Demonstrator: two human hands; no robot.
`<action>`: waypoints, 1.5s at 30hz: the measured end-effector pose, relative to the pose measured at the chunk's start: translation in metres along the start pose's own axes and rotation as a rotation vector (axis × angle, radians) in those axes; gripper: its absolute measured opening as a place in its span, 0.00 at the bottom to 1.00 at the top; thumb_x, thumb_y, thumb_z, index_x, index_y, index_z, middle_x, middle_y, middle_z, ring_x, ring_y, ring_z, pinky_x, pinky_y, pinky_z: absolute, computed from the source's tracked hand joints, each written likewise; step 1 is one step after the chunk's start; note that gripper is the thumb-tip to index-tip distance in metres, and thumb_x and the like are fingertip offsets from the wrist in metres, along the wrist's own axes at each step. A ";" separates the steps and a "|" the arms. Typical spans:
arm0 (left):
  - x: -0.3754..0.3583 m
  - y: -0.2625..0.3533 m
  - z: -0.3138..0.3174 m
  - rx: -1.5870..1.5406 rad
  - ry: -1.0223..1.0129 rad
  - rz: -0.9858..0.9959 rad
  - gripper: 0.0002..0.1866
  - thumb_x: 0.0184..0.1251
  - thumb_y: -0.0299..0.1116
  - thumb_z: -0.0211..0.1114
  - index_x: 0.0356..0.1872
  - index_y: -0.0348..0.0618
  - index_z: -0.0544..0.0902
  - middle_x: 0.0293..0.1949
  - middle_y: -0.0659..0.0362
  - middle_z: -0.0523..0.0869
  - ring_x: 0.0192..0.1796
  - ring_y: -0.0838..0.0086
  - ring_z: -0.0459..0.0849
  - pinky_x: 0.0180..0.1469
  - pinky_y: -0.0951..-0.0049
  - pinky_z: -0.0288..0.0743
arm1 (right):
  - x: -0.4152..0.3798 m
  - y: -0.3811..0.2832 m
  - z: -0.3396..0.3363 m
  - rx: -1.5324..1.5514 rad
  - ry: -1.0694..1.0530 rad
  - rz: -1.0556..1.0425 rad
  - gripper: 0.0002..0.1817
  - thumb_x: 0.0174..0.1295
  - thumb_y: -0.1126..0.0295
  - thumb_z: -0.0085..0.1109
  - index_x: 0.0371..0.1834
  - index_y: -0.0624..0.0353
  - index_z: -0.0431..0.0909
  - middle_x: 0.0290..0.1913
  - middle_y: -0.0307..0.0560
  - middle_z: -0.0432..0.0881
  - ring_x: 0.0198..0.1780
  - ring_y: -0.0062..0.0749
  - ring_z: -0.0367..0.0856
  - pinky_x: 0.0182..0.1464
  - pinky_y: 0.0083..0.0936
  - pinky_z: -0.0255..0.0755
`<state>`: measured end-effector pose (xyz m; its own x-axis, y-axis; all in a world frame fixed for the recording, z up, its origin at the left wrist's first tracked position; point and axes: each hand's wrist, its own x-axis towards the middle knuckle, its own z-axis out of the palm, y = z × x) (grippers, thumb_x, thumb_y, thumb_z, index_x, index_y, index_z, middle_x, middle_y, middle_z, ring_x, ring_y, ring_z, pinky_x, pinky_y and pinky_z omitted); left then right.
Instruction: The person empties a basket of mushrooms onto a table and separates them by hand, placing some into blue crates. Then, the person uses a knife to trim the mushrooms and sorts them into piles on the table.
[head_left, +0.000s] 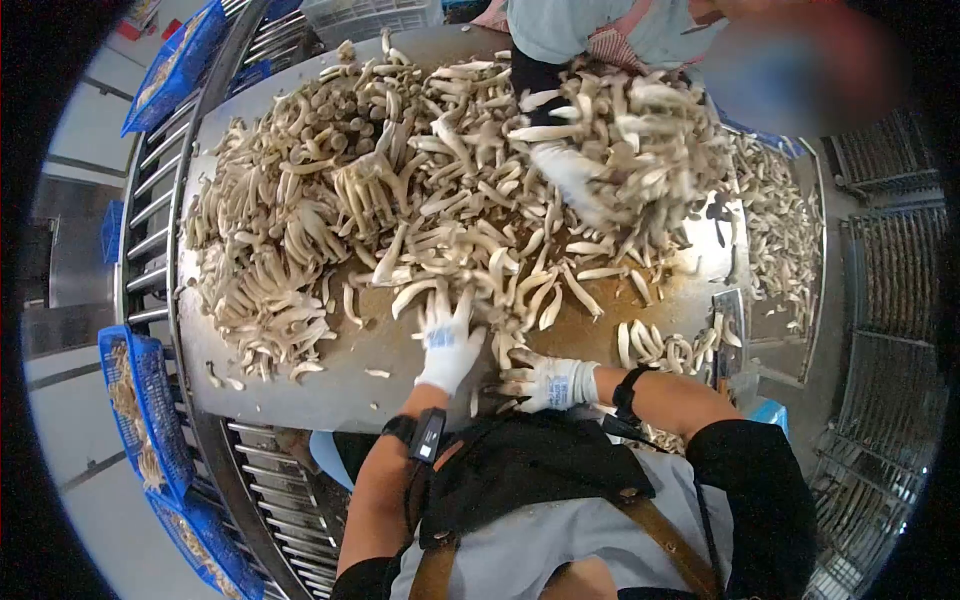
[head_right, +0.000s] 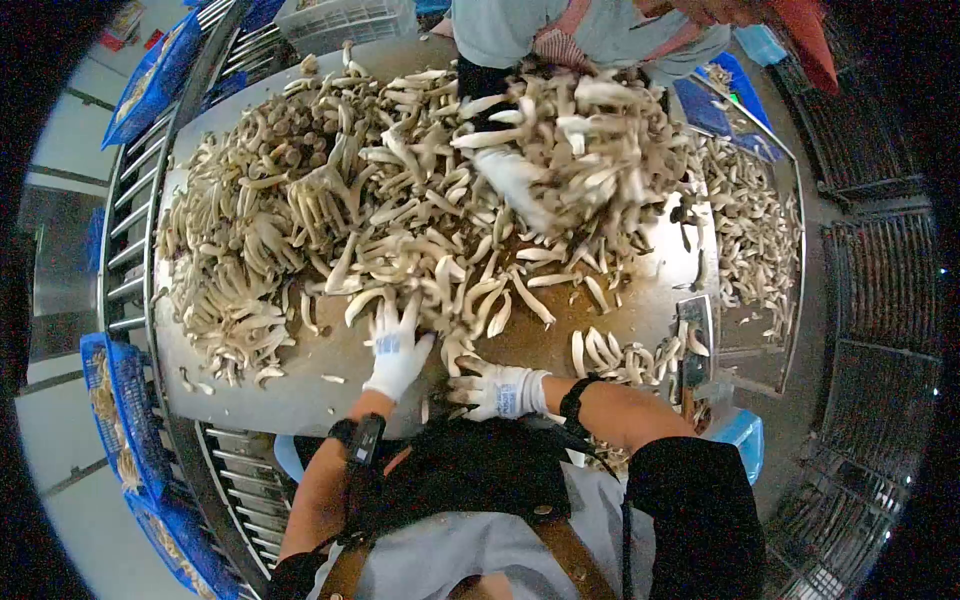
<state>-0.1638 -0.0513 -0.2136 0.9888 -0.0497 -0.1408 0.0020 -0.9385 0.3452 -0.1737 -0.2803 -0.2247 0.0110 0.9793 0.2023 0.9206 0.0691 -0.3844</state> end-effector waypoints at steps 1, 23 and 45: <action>0.022 0.012 -0.006 -0.280 -0.026 -0.027 0.40 0.59 0.44 0.70 0.73 0.48 0.65 0.72 0.38 0.62 0.71 0.42 0.63 0.71 0.48 0.58 | -0.011 0.003 -0.005 -0.023 -0.040 0.022 0.16 0.58 0.66 0.56 0.51 0.45 0.79 0.59 0.45 0.76 0.63 0.44 0.74 0.67 0.54 0.67; 0.063 0.005 -0.054 -0.693 0.058 0.026 0.50 0.55 0.50 0.74 0.73 0.35 0.59 0.71 0.36 0.62 0.73 0.44 0.61 0.73 0.57 0.58 | -0.012 0.095 -0.031 0.041 0.803 1.200 0.49 0.51 0.57 0.71 0.74 0.59 0.56 0.69 0.74 0.60 0.70 0.69 0.58 0.72 0.50 0.55; 0.004 0.041 -0.016 -0.426 0.137 -0.018 0.46 0.55 0.45 0.72 0.73 0.43 0.60 0.72 0.34 0.57 0.73 0.40 0.58 0.71 0.39 0.53 | -0.024 0.023 -0.015 -0.243 0.530 1.156 0.32 0.57 0.62 0.61 0.65 0.63 0.68 0.69 0.72 0.59 0.66 0.71 0.59 0.67 0.64 0.55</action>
<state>-0.1570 -0.0845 -0.1853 0.9987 0.0379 -0.0355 0.0519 -0.7130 0.6992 -0.1465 -0.3053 -0.2247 0.9441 0.2492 0.2158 0.3195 -0.8527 -0.4133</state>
